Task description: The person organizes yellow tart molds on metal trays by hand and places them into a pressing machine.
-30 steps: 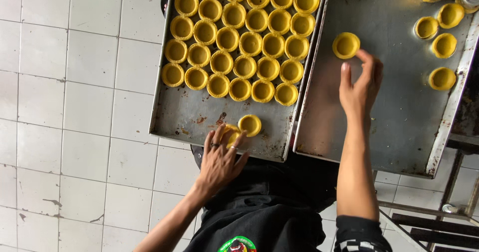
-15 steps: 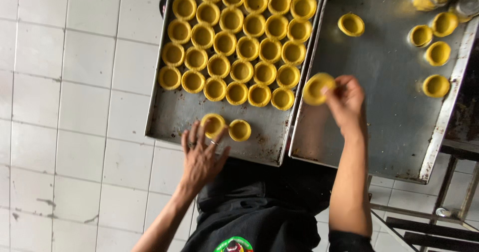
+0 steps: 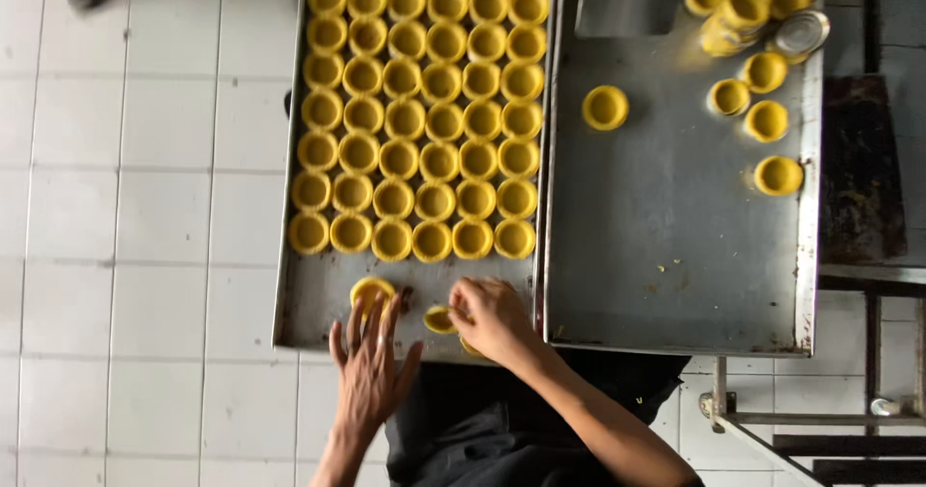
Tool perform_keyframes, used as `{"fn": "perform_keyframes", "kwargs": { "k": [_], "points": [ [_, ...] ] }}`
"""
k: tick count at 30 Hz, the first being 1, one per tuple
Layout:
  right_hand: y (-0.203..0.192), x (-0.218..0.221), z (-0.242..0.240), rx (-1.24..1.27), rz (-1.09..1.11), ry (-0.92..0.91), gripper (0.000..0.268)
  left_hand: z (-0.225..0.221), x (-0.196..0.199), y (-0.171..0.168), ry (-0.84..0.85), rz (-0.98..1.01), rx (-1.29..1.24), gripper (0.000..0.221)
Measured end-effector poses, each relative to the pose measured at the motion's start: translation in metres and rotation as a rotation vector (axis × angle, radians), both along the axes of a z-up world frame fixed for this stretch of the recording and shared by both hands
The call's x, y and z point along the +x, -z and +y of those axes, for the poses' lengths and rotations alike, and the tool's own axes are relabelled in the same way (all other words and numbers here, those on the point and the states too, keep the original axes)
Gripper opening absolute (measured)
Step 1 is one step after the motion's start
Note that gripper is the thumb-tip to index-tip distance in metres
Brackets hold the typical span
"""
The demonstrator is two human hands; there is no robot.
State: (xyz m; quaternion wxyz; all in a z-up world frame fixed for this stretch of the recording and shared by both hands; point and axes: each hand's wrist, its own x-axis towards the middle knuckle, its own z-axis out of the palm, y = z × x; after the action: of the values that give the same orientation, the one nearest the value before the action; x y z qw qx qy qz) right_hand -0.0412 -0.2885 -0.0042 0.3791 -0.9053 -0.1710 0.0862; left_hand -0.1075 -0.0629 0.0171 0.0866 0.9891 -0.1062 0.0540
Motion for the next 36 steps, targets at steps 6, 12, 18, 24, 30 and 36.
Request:
{"fn": "perform_keyframes", "kwargs": {
  "k": [6, 12, 18, 24, 30, 36],
  "points": [
    [0.002, 0.042, -0.143, 0.545, 0.142, 0.626, 0.031, -0.012, -0.025, 0.022, 0.08, 0.104, -0.102, 0.08],
    [0.016, 0.105, -0.2, -0.002, -0.488, 0.913, 0.03, -0.035, -0.027, 0.028, 0.371, 0.159, -0.181, 0.063],
    [0.073, 0.197, -0.2, -0.322, -0.349, 0.891, 0.063, -0.04, -0.011, 0.013, 0.388, 0.373, -0.157, 0.057],
    [0.154, 0.2, -0.237, 0.542, -0.083, 0.904, 0.027, -0.017, -0.001, 0.014, 0.158, -0.004, -0.056, 0.055],
    [0.022, 0.071, -0.16, 0.619, 0.409, 0.454, 0.031, 0.031, 0.014, 0.019, -0.035, -0.037, 0.021, 0.057],
    [0.077, 0.18, -0.203, 0.074, -0.114, 0.985, 0.043, 0.044, 0.026, 0.012, -0.033, -0.011, -0.022, 0.056]
  ]
}}
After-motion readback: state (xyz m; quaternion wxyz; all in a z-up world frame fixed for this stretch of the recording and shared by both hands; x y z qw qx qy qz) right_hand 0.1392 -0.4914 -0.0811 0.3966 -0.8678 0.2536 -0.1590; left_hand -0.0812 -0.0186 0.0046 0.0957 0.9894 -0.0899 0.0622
